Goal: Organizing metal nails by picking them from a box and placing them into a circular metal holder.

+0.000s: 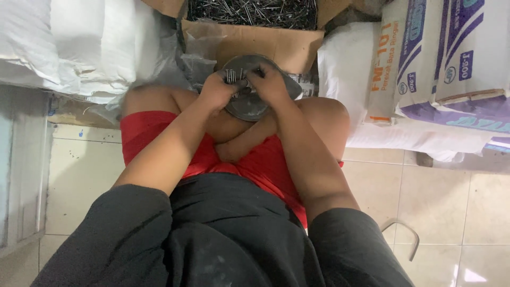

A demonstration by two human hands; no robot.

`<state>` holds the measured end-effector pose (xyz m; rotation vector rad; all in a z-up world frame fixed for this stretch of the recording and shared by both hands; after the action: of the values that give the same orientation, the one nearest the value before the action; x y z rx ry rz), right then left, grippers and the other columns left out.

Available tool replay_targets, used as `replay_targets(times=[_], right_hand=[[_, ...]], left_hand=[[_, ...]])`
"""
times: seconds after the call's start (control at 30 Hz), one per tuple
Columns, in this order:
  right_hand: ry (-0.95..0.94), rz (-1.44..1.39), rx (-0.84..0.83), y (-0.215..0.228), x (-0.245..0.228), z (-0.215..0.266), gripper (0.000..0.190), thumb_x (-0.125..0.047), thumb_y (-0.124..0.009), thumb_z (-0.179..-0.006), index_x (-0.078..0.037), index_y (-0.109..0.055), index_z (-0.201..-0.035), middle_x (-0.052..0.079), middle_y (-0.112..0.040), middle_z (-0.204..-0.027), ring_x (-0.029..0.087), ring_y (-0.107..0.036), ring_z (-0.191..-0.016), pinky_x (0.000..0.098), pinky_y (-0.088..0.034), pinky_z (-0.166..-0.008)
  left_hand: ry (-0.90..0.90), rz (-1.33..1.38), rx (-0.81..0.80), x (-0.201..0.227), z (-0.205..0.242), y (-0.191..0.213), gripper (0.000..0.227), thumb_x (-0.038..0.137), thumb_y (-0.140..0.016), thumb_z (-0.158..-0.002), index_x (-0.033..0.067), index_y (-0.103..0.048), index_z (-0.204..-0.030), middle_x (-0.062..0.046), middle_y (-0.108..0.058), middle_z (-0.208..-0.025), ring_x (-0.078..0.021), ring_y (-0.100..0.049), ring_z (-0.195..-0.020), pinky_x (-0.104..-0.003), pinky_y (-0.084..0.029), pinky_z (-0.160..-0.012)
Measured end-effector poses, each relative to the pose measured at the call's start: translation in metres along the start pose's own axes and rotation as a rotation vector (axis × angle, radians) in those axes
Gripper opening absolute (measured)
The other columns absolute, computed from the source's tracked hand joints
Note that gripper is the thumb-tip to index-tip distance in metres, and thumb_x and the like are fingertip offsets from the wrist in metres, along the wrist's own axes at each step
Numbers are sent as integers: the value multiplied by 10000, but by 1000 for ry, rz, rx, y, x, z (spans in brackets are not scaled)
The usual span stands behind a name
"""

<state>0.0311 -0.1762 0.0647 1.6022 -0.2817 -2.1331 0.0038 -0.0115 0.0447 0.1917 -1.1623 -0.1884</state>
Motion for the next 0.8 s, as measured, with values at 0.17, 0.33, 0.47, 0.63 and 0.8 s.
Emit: replay_targets(times=[0.17, 0.33, 0.47, 0.63, 0.8], right_hand=[[-10, -43, 3, -6, 0, -1, 386, -411, -645, -950, -103, -752, -1157, 166, -736, -1116, 335, -673, -1146, 497, -515, -1024], [-54, -126, 94, -2, 46, -43, 510, -427, -492, -1013, -26, -638, -1292, 262, -664, -1257, 404, -613, -1240, 518, -469, -1088], [-101, -120, 139, 5, 3, -12, 510, -304, -411, -1049, 60, -551, -1379, 376, -581, -1337, 493, -556, -1286, 527, -452, -1096], [-135, -59, -8, -7, 17, -15, 602, -459, -517, -1010, -38, -550, -1439, 248, -614, -1370, 427, -566, -1318, 557, -456, -1110], [-123, 31, 38, -11, 38, -33, 590, -496, -563, -942, -81, -657, -1351, 219, -664, -1309, 418, -595, -1286, 577, -452, -1112]], left_hand=[[-35, 43, 9, -3, -3, -1, 312, 192, -765, -836, 6, -733, -1085, -93, -683, -883, -230, -673, -819, -318, -535, -668], [-3, 45, 77, -17, -14, 1, 288, 208, -706, -855, -11, -706, -1043, -117, -619, -806, -215, -642, -748, -357, -480, -597], [57, 142, 27, -1, -4, -1, 430, 208, -648, -873, -44, -665, -1221, -102, -633, -955, -220, -635, -877, -366, -543, -723], [85, 132, 13, 3, -1, -5, 391, 200, -659, -874, -54, -667, -1172, -88, -567, -863, -195, -582, -783, -339, -482, -671], [89, 147, -3, -8, -6, -11, 415, 237, -682, -880, -25, -645, -1200, -59, -569, -795, -169, -586, -669, -296, -447, -561]])
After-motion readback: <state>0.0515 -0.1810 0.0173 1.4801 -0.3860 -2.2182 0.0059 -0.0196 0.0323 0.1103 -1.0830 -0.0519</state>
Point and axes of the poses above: each hand's wrist, its own z-axis away from the middle knuckle, its own y-axis out of the back of the hand, x = y × z, the point moved 1 cm from there along -z, towards the middle knuckle
